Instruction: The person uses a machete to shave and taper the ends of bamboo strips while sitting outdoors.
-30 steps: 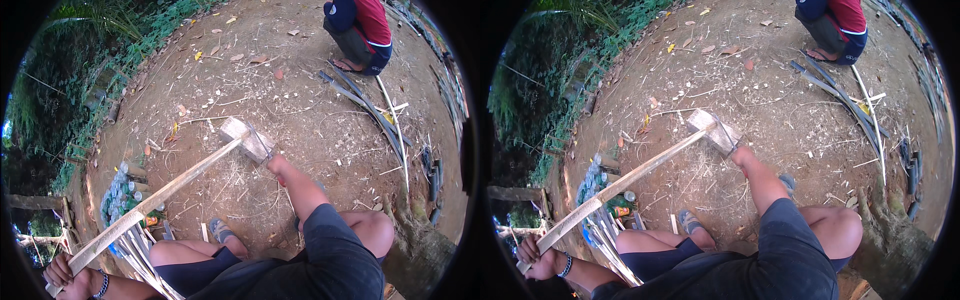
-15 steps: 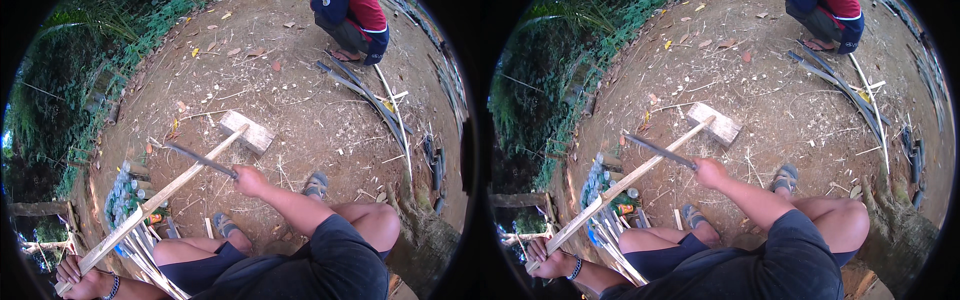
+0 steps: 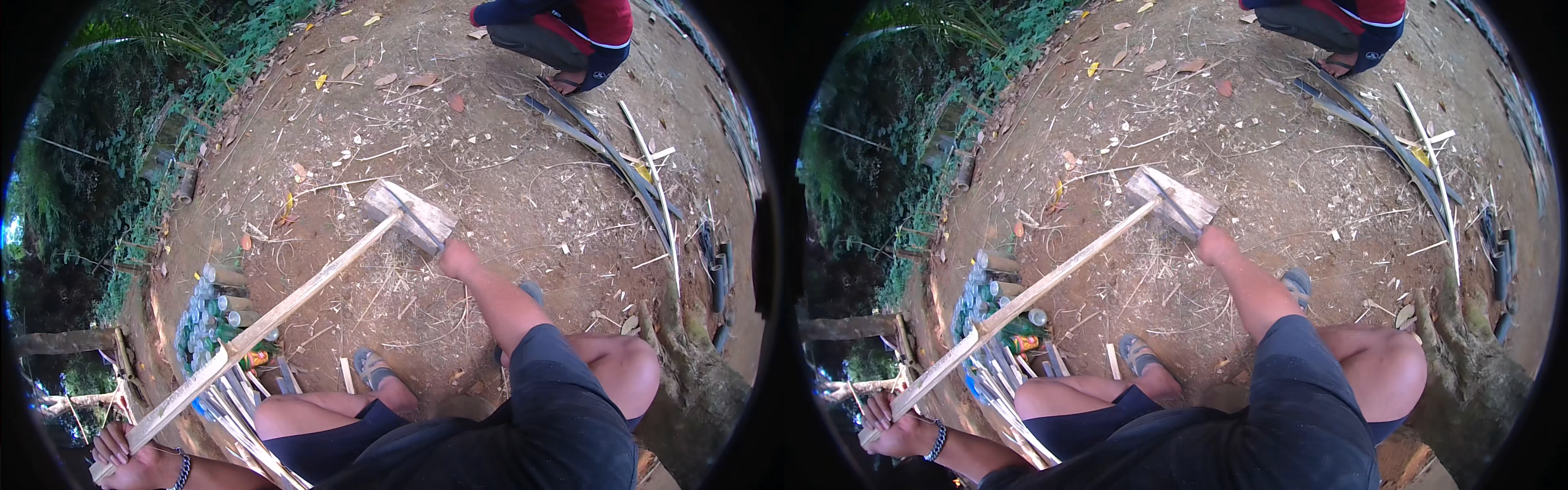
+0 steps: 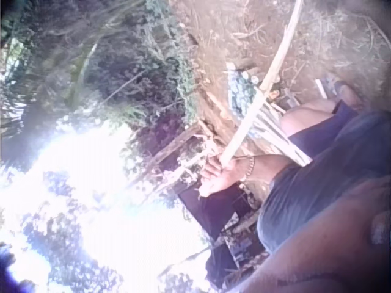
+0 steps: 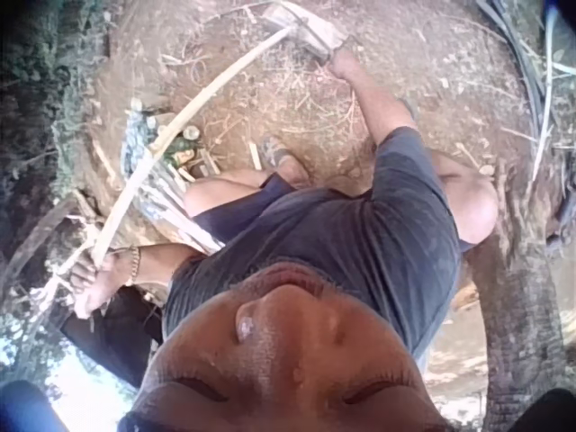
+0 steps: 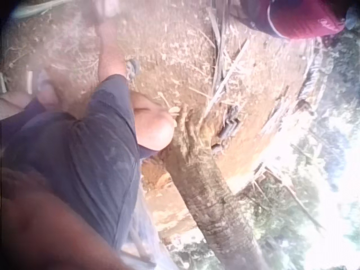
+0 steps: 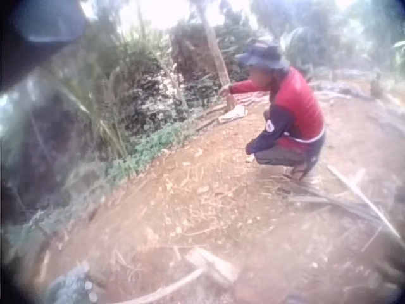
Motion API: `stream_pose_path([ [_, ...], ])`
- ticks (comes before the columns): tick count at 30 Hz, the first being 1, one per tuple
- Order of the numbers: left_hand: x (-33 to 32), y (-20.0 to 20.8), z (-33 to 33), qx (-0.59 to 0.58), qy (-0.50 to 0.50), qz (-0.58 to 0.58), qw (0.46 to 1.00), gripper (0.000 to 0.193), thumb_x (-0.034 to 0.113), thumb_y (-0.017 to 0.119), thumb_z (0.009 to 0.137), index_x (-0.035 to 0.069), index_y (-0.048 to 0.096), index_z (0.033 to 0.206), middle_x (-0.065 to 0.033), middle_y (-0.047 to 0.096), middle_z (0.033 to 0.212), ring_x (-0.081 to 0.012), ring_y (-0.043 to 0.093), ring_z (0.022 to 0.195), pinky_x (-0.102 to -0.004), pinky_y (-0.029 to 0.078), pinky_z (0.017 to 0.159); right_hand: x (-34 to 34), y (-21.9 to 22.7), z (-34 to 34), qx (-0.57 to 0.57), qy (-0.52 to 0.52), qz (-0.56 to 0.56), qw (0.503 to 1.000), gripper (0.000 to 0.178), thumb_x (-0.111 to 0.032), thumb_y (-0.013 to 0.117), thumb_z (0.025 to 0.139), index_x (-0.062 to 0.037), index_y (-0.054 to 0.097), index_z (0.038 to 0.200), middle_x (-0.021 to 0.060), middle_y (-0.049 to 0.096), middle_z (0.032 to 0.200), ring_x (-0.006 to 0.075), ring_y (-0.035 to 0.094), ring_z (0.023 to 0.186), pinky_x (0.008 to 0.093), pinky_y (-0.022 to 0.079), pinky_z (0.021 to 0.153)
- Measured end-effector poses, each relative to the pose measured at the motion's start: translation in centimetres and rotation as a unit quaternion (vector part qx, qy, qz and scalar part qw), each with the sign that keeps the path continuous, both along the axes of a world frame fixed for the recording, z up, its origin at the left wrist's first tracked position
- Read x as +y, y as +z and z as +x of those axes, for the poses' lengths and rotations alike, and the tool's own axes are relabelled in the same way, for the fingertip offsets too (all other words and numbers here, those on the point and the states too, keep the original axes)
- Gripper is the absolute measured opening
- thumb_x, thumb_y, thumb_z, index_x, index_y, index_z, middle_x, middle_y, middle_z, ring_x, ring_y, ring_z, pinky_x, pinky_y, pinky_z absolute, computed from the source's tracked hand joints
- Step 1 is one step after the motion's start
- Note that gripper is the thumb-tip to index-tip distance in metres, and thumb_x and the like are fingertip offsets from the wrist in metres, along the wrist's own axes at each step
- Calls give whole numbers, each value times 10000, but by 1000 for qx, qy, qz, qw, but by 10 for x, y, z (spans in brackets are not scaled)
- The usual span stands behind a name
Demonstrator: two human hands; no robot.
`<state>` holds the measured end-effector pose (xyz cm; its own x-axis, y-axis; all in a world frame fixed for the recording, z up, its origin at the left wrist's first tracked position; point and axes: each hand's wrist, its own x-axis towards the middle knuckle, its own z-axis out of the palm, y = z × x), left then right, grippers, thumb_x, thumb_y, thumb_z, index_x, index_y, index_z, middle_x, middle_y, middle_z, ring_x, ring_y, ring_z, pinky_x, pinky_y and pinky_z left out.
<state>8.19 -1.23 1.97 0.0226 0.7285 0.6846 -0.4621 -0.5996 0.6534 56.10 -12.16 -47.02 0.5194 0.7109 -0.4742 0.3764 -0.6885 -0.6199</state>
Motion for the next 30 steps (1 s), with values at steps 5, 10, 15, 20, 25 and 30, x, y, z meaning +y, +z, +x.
stream_pose_path([
  [5,8,-3,-8,-42,53,-20,997,620,634,280,947,136,346,584,-8,354,488,-122,346,436,-266,284,460,1,49,-12,15,86,2,996,333,-112,571,862,-22,617,1179,210,671,1094,362,657,1009,447,524,904],
  [10,11,4,-10,-19,28,-12,999,649,679,246,943,143,331,588,-7,349,480,-118,341,426,-268,280,458,3,2,12,17,20,-47,999,338,-129,570,847,-48,636,1169,222,662,1127,372,642,1055,448,509,931],
  [15,15,3,-22,-15,56,-36,998,609,626,278,945,134,342,592,-7,345,482,-114,346,426,-255,285,461,5,-3,7,5,-5,-54,999,318,-119,582,838,-19,636,1135,228,662,1127,384,639,1055,444,510,927],
  [20,13,0,-7,-42,45,-18,998,602,616,305,943,127,348,595,-6,354,494,-117,349,426,-248,281,444,-3,-31,20,-9,11,-72,997,342,-123,582,837,-16,636,1157,212,670,1125,377,652,1023,443,519,902],
  [25,20,-9,-19,-15,2,-6,1000,582,531,332,998,89,409,627,-36,402,568,-137,402,518,-267,356,527,-5,-47,31,-3,109,-114,987,343,-207,624,796,5,682,1059,226,684,1067,370,672,960,430,528,858],
  [30,14,-33,-25,-83,35,-33,995,561,553,431,981,33,527,791,-71,520,773,-204,530,775,-332,445,756,-25,-5,-3,98,-88,-21,991,379,-305,653,763,23,695,947,252,681,1011,372,680,902,427,533,815],
])
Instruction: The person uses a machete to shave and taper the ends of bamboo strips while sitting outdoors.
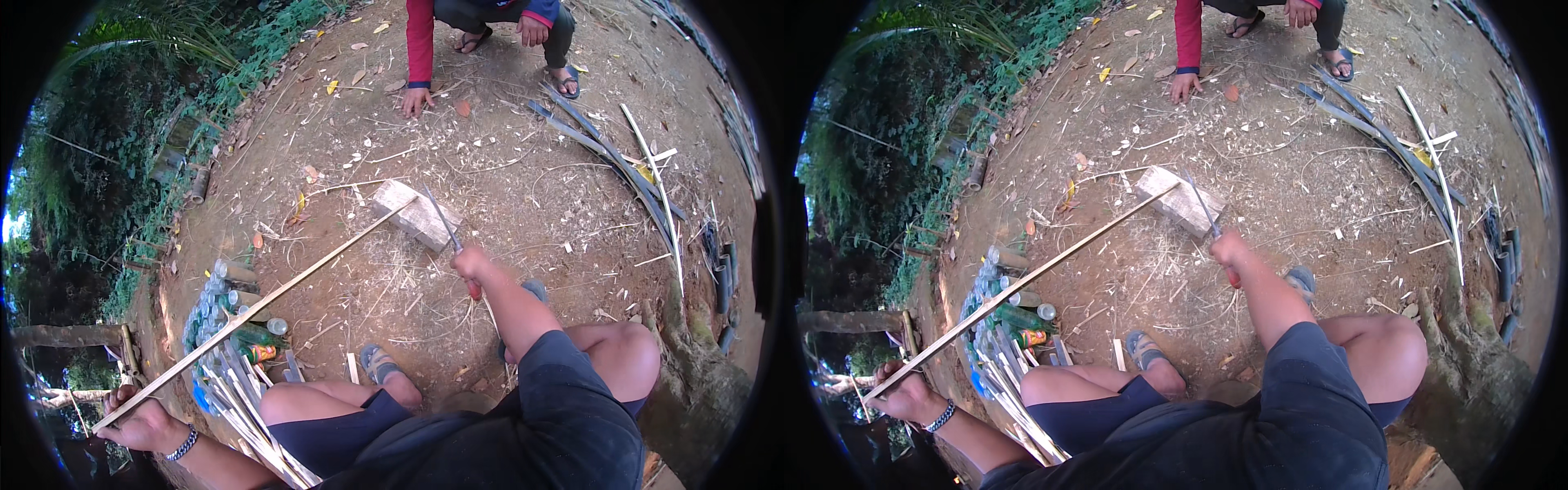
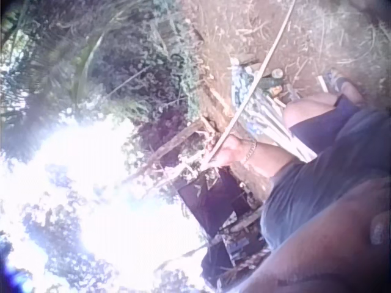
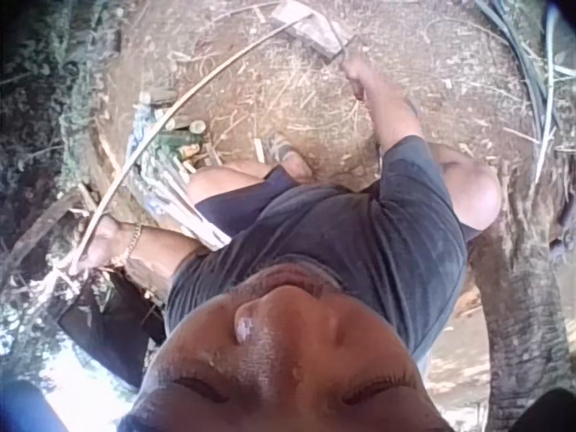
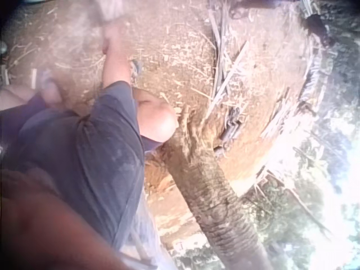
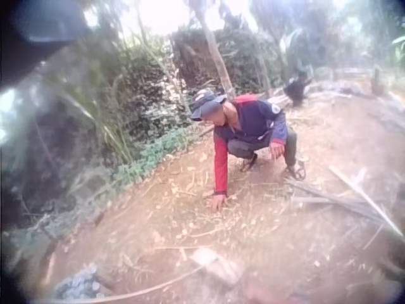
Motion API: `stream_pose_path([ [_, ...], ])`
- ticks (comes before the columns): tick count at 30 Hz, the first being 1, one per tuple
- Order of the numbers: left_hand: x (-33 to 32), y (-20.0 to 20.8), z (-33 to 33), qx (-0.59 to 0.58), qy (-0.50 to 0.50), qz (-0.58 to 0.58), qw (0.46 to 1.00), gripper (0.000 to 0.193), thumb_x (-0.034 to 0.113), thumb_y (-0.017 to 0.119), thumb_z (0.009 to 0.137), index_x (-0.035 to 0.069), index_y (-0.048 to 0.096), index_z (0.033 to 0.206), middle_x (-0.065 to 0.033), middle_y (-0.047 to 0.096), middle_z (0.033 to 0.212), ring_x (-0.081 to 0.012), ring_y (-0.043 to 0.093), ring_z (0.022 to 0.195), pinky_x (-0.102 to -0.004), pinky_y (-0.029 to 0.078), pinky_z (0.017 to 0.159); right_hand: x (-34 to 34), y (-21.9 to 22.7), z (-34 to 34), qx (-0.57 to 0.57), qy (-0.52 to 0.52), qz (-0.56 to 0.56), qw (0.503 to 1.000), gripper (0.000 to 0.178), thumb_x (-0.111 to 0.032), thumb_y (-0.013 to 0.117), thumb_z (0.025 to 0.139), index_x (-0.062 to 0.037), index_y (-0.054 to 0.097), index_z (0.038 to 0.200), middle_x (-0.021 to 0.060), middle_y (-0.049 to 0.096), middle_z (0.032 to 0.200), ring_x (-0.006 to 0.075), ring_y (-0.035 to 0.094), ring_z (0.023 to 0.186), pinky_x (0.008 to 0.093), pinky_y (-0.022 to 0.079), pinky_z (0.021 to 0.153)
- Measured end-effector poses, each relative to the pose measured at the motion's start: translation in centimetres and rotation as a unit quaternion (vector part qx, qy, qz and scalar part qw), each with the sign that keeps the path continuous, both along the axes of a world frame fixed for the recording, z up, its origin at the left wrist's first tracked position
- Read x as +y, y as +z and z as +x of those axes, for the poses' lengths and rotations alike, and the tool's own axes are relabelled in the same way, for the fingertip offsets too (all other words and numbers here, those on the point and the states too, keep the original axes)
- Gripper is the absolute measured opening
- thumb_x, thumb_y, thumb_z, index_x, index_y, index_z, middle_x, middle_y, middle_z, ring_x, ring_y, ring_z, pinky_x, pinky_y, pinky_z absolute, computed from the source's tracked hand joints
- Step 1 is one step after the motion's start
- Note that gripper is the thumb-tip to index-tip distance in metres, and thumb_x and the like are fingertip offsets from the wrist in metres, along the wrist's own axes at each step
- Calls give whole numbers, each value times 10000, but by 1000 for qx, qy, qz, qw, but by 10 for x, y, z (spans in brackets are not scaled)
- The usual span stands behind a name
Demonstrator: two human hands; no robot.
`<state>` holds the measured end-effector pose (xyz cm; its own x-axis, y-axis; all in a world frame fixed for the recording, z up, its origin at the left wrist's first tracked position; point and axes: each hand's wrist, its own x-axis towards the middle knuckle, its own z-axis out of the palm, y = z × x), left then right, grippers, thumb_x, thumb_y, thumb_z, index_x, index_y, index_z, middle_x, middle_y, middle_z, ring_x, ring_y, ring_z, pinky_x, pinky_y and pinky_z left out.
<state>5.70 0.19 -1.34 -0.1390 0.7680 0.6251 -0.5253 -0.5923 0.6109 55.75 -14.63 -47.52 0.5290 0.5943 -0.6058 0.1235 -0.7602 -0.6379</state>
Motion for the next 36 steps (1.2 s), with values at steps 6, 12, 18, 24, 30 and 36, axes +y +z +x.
stream_pose_path([
  [6,-23,-7,23,-43,0,45,998,373,410,593,950,41,549,909,-44,521,820,-186,531,792,-346,451,779,-5,29,-68,-33,33,123,991,331,-213,641,796,9,622,1040,246,674,940,392,661,876,446,518,802],
  [12,-26,-14,29,-78,-67,39,994,464,517,472,979,68,522,877,-5,377,674,-116,387,560,-251,356,533,-1,139,-107,-33,63,203,977,230,-156,602,822,2,603,989,241,659,895,402,648,868,471,504,798],
  [18,-44,-15,29,-96,2,20,995,578,597,305,1002,83,489,812,2,361,625,-101,341,508,-232,303,462,17,232,-160,-38,178,255,950,146,-120,585,816,-2,587,902,237,650,866,417,640,847,503,498,785],
  [24,-61,-19,37,-89,20,24,996,525,595,393,985,98,451,828,20,343,613,-90,328,483,-230,282,444,13,208,-160,-108,193,256,941,176,-104,575,801,-8,580,948,242,651,882,411,645,876,508,501,812],
  [30,-77,-15,47,-69,31,9,997,572,619,322,988,106,463,776,13,371,600,-96,312,459,-227,285,447,6,171,-131,-100,156,131,974,252,-120,572,865,-17,598,1094,220,666,978,361,660,938,470,519,833],
  [36,-83,-15,53,-73,16,42,996,534,591,427,967,82,475,809,13,338,609,-89,337,495,-228,289,443,-25,177,-113,-95,147,95,980,246,-111,571,880,4,611,1094,207,671,993,345,666,931,462,530,820],
])
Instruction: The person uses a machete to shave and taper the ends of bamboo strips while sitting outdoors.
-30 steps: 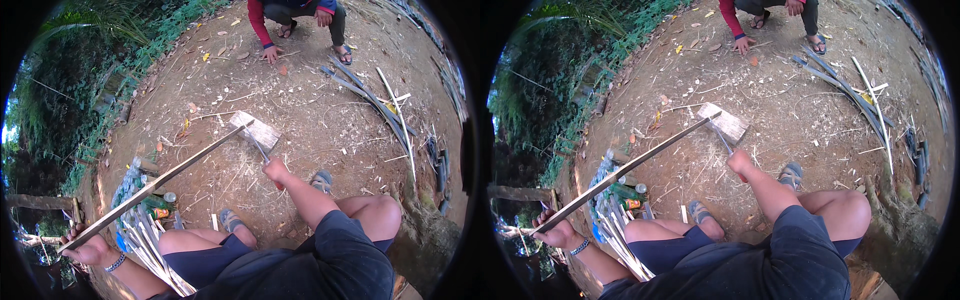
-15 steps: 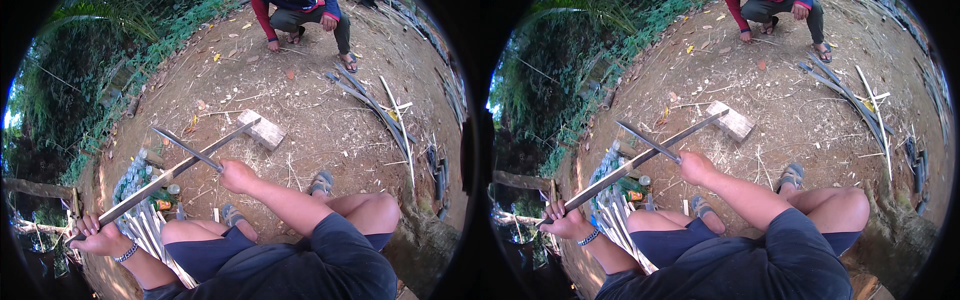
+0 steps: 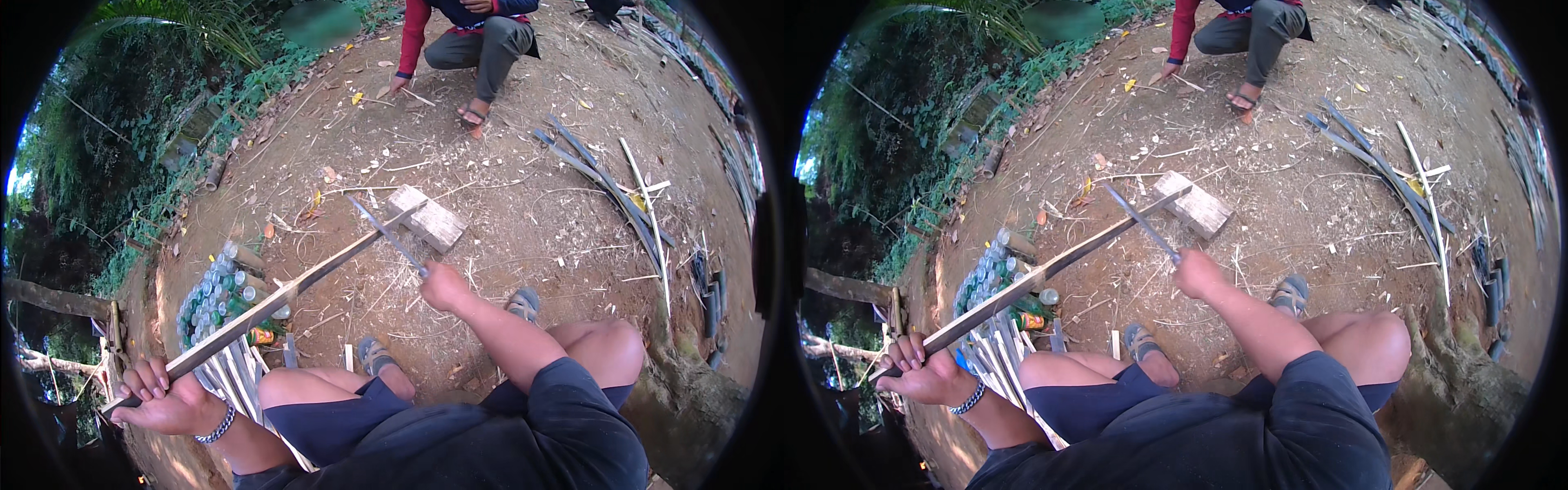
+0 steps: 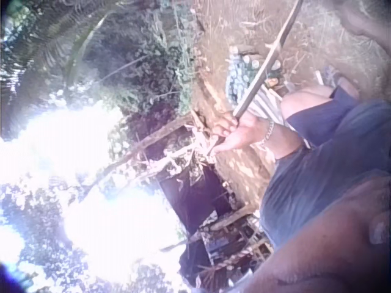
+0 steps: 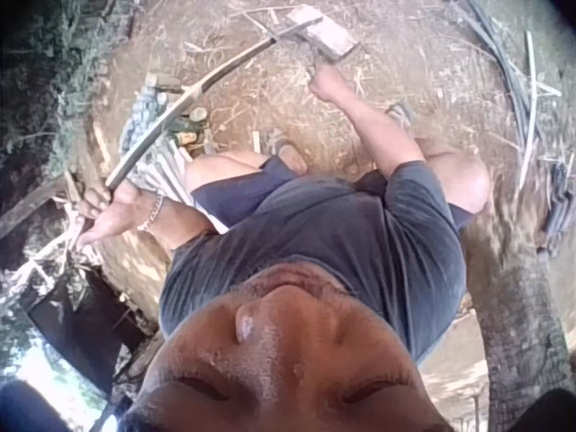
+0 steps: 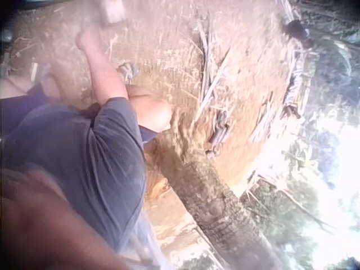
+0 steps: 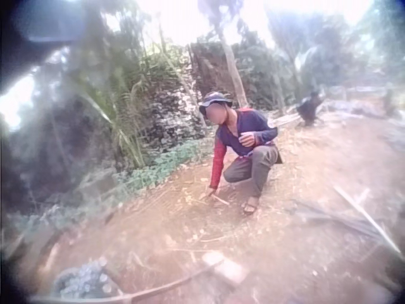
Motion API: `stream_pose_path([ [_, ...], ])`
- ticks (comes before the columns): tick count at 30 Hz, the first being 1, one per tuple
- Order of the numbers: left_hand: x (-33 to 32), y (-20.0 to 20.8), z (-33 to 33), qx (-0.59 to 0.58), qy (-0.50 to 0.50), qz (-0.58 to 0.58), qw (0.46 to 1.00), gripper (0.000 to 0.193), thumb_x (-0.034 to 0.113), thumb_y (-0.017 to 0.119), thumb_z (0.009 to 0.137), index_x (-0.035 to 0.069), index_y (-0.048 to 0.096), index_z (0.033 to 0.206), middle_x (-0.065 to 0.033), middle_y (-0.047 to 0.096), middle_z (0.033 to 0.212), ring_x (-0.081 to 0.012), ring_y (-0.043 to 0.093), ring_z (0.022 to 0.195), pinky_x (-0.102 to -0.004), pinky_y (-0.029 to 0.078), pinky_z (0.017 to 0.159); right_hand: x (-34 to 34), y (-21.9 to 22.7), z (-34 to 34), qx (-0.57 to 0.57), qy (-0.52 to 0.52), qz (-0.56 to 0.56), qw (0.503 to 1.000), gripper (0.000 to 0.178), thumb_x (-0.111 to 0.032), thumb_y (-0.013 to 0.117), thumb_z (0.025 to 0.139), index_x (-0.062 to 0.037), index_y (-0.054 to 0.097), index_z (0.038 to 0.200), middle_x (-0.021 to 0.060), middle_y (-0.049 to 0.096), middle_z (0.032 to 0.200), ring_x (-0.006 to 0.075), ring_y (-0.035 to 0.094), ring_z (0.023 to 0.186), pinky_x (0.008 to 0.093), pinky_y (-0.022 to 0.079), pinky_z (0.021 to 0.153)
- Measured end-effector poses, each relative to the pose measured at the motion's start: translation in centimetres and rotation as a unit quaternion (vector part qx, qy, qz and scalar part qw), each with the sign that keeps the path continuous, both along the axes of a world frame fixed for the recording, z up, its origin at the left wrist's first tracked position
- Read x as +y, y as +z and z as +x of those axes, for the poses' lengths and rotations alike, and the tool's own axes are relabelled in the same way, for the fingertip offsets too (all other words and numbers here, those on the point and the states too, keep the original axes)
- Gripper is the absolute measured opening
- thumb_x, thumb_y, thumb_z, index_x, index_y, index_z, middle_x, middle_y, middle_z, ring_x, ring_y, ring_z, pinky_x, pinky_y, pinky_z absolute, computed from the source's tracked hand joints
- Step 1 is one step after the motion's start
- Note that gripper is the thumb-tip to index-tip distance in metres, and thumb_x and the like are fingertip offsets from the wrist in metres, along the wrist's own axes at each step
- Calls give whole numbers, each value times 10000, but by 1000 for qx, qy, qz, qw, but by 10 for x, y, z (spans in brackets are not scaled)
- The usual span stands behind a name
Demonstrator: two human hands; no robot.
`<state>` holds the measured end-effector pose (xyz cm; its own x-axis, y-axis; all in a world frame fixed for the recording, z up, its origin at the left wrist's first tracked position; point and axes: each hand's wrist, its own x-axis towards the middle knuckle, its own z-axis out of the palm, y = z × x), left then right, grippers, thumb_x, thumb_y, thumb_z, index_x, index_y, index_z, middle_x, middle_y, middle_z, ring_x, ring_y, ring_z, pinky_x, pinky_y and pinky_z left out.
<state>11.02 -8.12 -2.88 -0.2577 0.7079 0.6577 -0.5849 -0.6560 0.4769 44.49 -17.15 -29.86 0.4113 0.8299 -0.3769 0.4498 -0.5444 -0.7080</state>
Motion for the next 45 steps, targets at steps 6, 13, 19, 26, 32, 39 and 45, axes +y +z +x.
stream_pose_path([
  [6,2,8,-4,21,-24,24,999,481,538,524,956,82,461,816,18,354,618,-81,336,494,-224,284,456,25,34,-35,12,81,114,990,204,-106,572,829,-3,584,1003,241,655,866,383,660,868,486,517,808],
  [13,14,8,-6,6,-25,22,999,458,513,547,952,81,479,817,25,358,608,-77,333,489,-215,291,452,37,29,-6,-21,75,86,993,190,-87,560,823,-10,579,996,221,651,839,394,658,843,504,512,784],
  [19,16,12,-3,37,-71,43,996,473,514,540,951,81,474,772,28,358,596,-72,329,483,-199,310,438,41,29,-11,56,62,23,996,227,-74,537,876,-21,603,1087,176,679,917,336,676,863,482,533,784],
  [26,25,18,-4,44,-36,28,998,573,576,354,1000,63,466,770,17,358,572,-86,326,469,-209,322,447,32,-32,44,47,-21,-35,998,256,-120,587,847,-15,608,1079,214,672,910,352,672,889,449,543,811],
  [32,41,24,-18,81,-98,44,991,650,621,237,998,57,454,760,7,343,565,-100,318,463,-230,325,454,57,-38,51,74,-18,-27,997,330,-132,577,873,-37,589,1188,212,673,986,329,676,894,427,549,815],
  [39,40,27,-17,75,-84,38,993,621,617,246,999,86,413,722,12,327,566,-94,313,475,-217,303,436,53,-159,118,-77,-1,-115,990,334,-210,586,835,-28,692,1093,228,670,1110,365,654,1026,417,521,901],
  [45,34,22,-6,58,-48,9,997,591,595,266,1009,81,418,759,15,318,581,-94,329,491,-220,309,437,50,-198,114,-77,-35,-99,991,334,-318,620,783,-37,725,932,198,704,1001,353,682,921,419,533,822],
])
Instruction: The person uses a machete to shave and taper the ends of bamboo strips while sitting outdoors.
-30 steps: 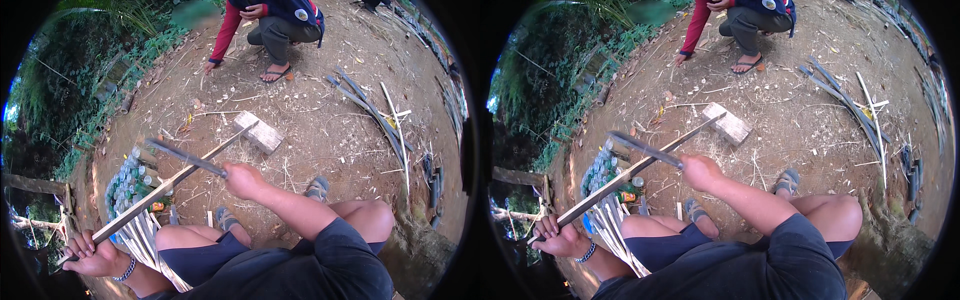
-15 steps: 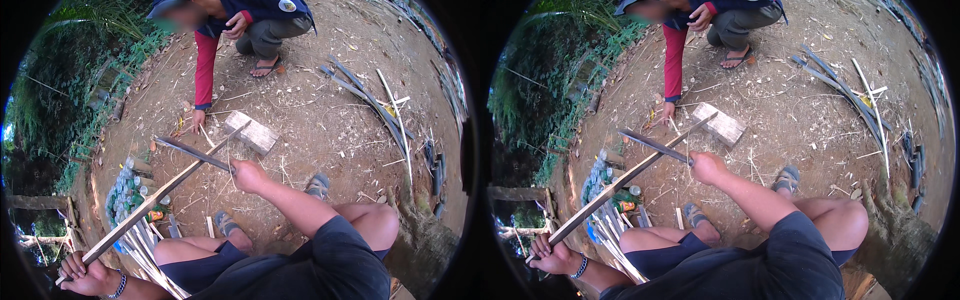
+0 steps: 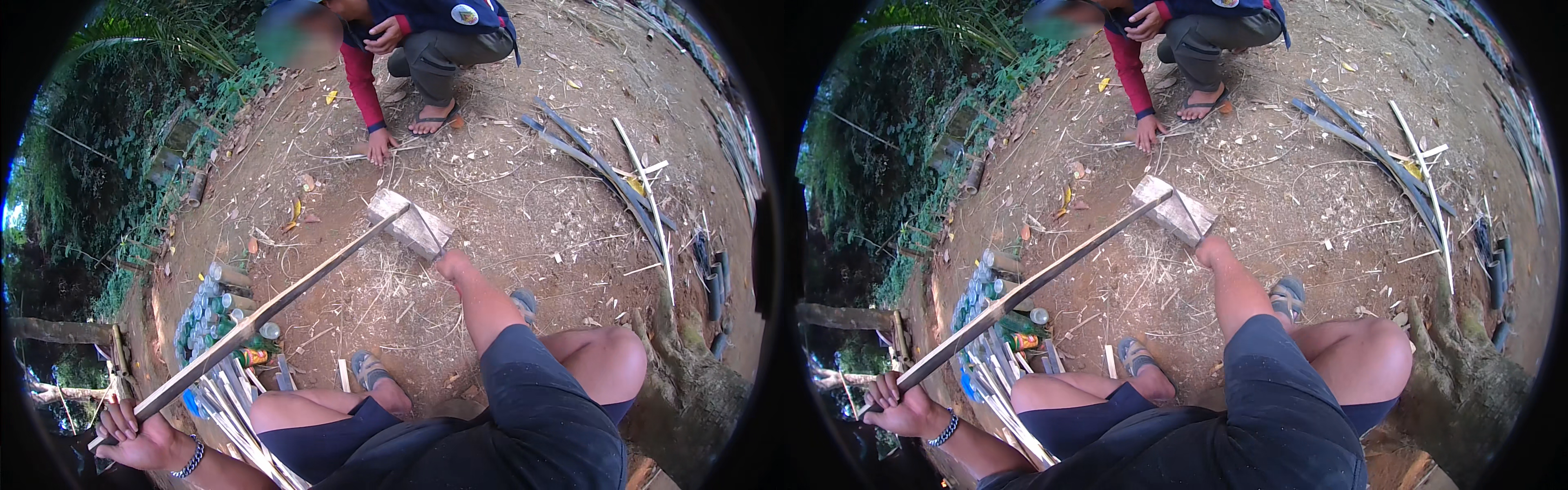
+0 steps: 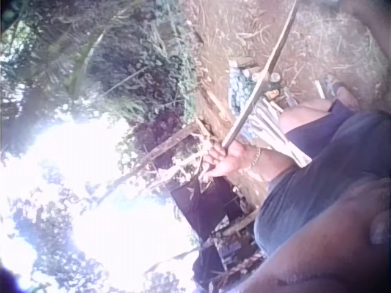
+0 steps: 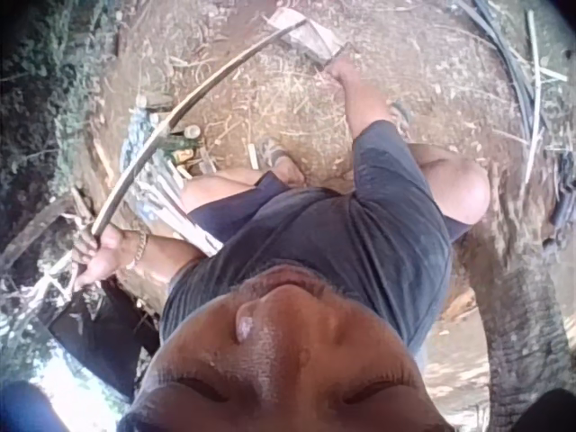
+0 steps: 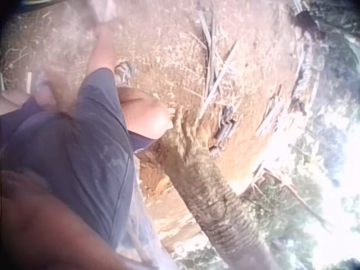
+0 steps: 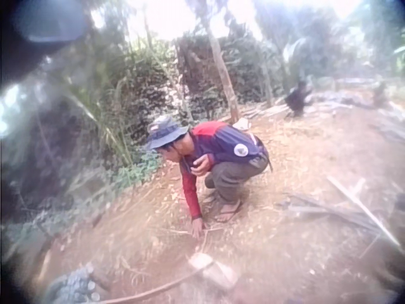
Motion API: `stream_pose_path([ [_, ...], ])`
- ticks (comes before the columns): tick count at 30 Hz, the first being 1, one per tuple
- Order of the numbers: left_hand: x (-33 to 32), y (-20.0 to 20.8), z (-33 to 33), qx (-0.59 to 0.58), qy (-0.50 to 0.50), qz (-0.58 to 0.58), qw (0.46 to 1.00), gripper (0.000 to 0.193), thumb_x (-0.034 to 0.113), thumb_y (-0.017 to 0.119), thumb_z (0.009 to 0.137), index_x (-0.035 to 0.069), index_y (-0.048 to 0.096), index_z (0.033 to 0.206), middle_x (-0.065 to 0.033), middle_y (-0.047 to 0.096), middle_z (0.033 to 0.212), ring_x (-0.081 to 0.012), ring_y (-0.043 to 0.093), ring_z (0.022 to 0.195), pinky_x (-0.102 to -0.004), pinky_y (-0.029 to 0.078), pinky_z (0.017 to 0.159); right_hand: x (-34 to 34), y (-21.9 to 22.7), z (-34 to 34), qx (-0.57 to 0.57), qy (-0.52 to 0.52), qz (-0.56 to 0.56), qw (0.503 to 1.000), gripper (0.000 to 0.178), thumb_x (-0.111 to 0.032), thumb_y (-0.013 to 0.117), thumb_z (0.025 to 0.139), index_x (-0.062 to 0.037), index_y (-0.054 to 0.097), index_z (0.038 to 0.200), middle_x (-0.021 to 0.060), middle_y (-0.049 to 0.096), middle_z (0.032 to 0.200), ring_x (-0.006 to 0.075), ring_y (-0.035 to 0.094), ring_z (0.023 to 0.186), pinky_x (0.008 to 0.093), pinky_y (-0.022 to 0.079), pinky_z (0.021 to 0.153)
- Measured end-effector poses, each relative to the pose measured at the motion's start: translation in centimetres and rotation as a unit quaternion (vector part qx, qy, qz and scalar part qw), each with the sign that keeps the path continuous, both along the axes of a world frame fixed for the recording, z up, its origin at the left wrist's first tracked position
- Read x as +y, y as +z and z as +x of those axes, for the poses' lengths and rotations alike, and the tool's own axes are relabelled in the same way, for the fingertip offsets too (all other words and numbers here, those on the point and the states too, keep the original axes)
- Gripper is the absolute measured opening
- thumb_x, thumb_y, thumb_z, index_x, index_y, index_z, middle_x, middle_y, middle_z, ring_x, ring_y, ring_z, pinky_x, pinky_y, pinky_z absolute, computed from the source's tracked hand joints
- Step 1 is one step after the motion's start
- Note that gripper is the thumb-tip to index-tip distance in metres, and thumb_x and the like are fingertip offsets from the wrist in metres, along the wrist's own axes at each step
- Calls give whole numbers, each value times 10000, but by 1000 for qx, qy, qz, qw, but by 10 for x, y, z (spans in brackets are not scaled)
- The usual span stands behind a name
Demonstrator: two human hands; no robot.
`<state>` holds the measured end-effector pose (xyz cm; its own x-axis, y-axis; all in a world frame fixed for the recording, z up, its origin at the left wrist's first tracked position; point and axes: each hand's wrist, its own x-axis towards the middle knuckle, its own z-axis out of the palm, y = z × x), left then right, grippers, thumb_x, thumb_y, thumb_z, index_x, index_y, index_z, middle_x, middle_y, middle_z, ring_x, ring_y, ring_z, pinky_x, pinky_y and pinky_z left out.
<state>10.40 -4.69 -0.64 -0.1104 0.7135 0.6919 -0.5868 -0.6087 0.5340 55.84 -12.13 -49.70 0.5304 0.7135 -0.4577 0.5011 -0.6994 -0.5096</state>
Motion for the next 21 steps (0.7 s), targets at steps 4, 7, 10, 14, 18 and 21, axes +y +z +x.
stream_pose_path([
  [4,-3,-8,-4,-11,1,10,1000,530,537,385,998,26,482,893,-26,361,690,-131,379,590,-248,364,534,3,16,10,120,2,-48,992,338,-279,658,782,17,707,937,185,715,900,313,695,796,402,539,727],
  [7,-15,-12,0,-6,-55,51,997,530,456,521,963,-44,503,1138,-43,424,810,-167,436,749,-323,413,741,-15,52,-19,177,-95,6,980,315,-229,641,807,34,692,971,202,709,878,314,700,816,402,536,742],
  [10,-7,-20,22,-48,3,47,998,556,501,650,874,17,522,1117,-44,464,855,-174,471,819,-348,425,833,-54,64,-37,270,-214,69,936,236,-154,680,781,37,664,920,203,684,809,308,678,736,404,529,707],
  [14,-6,-30,16,-70,-31,60,995,562,569,722,792,84,538,1010,-24,483,837,-155,499,797,-320,451,773,-75,66,-88,281,-224,148,922,202,-132,657,802,22,634,931,184,664,797,306,664,737,420,521,703],
  [18,-24,-28,10,-67,-84,65,992,515,577,720,797,100,529,832,15,442,671,-96,442,579,-242,372,545,-68,171,-140,176,-126,161,963,227,-158,603,845,17,622,987,195,663,846,336,664,810,442,514,756],
  [21,-42,-28,25,-104,-78,61,990,497,560,709,815,101,519,807,29,388,618,-79,389,534,-221,322,492,-55,209,-164,143,-29,288,946,205,-163,629,797,-11,562,918,192,626,759,355,636,744,452,499,711],
])
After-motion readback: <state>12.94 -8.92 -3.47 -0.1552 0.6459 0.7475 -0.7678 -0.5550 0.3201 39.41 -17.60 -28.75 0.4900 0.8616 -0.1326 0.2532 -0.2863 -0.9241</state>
